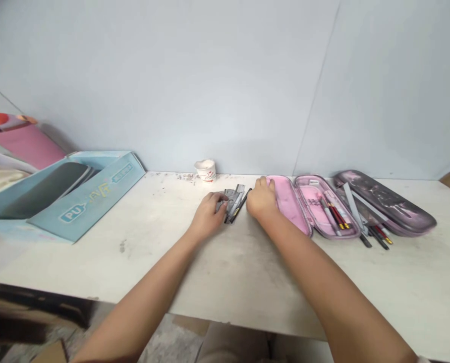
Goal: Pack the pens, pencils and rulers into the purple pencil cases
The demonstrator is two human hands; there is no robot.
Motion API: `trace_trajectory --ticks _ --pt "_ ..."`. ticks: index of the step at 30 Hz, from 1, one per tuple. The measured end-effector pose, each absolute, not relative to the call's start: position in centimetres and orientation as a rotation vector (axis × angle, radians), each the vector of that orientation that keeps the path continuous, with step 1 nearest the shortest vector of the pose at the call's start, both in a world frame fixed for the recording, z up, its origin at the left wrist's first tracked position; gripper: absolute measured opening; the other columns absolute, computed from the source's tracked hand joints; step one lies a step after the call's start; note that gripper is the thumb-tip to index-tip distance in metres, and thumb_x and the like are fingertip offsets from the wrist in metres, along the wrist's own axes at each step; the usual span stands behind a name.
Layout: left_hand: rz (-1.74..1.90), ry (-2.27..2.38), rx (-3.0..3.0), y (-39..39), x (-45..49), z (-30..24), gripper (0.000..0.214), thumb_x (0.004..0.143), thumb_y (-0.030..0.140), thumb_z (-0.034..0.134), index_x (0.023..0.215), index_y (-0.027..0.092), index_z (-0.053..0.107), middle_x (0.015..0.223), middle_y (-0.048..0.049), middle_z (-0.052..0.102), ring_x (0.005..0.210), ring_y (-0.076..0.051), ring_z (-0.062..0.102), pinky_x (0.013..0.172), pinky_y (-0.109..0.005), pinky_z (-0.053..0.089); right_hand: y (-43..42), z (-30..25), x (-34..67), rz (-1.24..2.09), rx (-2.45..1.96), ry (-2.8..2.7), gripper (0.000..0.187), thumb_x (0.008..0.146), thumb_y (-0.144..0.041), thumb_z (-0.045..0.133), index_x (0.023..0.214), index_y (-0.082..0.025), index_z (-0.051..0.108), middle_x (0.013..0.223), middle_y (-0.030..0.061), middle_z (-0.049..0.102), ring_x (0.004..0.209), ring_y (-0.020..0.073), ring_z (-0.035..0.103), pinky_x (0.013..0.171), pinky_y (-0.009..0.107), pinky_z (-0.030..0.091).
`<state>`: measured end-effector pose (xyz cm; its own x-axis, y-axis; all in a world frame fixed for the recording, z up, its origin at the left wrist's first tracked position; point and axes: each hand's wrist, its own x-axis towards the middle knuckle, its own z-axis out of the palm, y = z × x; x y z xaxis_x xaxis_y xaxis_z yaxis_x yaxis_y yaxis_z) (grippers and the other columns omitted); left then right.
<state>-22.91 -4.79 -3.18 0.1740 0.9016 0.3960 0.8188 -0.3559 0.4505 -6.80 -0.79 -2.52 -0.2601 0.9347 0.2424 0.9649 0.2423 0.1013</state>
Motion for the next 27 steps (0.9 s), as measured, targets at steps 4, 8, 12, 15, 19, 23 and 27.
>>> trace_trajectory --ticks 4,8,12,15,19,23,27 --pt "0.972 1.605 2.262 -5.4 -23.1 -3.7 0.019 0.084 0.021 0.043 0.096 0.015 0.056 0.095 -0.0080 0.058 0.097 -0.020 0.053 0.089 -0.036 0.043 -0.4 -2.7 -7.1 -0.394 -1.887 -2.354 0.030 0.076 -0.025 0.048 0.088 -0.009 0.071 0.107 0.0232 0.058 0.107 0.0341 0.043 0.087 0.050 0.031" --pt "1.053 1.522 2.312 -5.7 -23.1 -3.5 0.021 0.085 0.019 0.041 0.101 0.014 0.054 0.101 -0.0096 0.058 0.101 -0.020 0.051 0.092 -0.036 0.041 -1.9 -0.8 -5.7 -0.607 -1.781 -2.265 0.031 0.076 -0.030 0.049 0.081 -0.008 0.071 0.098 0.0225 0.059 0.100 0.0339 0.044 0.082 0.047 0.034" --pt "1.183 1.519 2.514 -6.5 -22.4 -2.8 0.036 0.087 0.019 0.039 0.122 0.013 0.043 0.125 -0.0146 0.046 0.118 -0.022 0.041 0.100 -0.038 0.032 -4.7 1.1 -3.4 -0.607 -1.586 -2.372 0.036 0.084 -0.029 0.040 0.084 -0.006 0.067 0.093 0.0198 0.056 0.096 0.0296 0.044 0.081 0.041 0.036" --pt "1.122 1.520 2.715 -7.4 -21.4 -2.4 0.036 0.090 0.020 0.034 0.125 0.015 0.041 0.128 -0.0137 0.045 0.121 -0.024 0.037 0.103 -0.042 0.024 -7.0 1.5 -1.8 -0.410 -1.380 -2.539 0.038 0.090 -0.026 0.029 0.088 -0.008 0.062 0.092 0.0153 0.055 0.090 0.0232 0.047 0.081 0.035 0.036" --pt "0.789 1.503 2.912 -8.3 -19.8 -2.0 0.029 0.092 0.020 0.028 0.106 0.014 0.052 0.098 -0.0121 0.056 0.099 -0.024 0.048 0.090 -0.042 0.031 -9.3 1.5 0.0 -0.307 -1.362 -2.498 0.033 0.091 -0.023 0.028 0.087 -0.011 0.057 0.088 0.0121 0.056 0.083 0.0204 0.050 0.075 0.030 0.035" --pt "0.654 1.499 2.992 -9.1 -18.7 -1.6 0.029 0.092 0.021 0.027 0.101 0.013 0.052 0.090 -0.0118 0.054 0.087 -0.024 0.048 0.076 -0.037 0.034 -10.9 1.5 1.6 -0.309 -1.467 -2.454 0.030 0.091 -0.024 0.028 0.088 -0.014 0.056 0.081 0.0090 0.060 0.074 0.0193 0.053 0.065 0.029 0.032" --pt "0.573 1.461 3.040 -9.6 -18.0 -1.7 0.028 0.091 0.020 0.027 0.097 0.014 0.054 0.087 -0.0113 0.054 0.082 -0.023 0.048 0.071 -0.035 0.035 -12.0 0.9 3.1 -0.361 -1.536 -2.438 0.031 0.092 -0.028 0.028 0.086 -0.015 0.056 0.074 0.0078 0.063 0.070 0.0199 0.055 0.062 0.029 0.030"
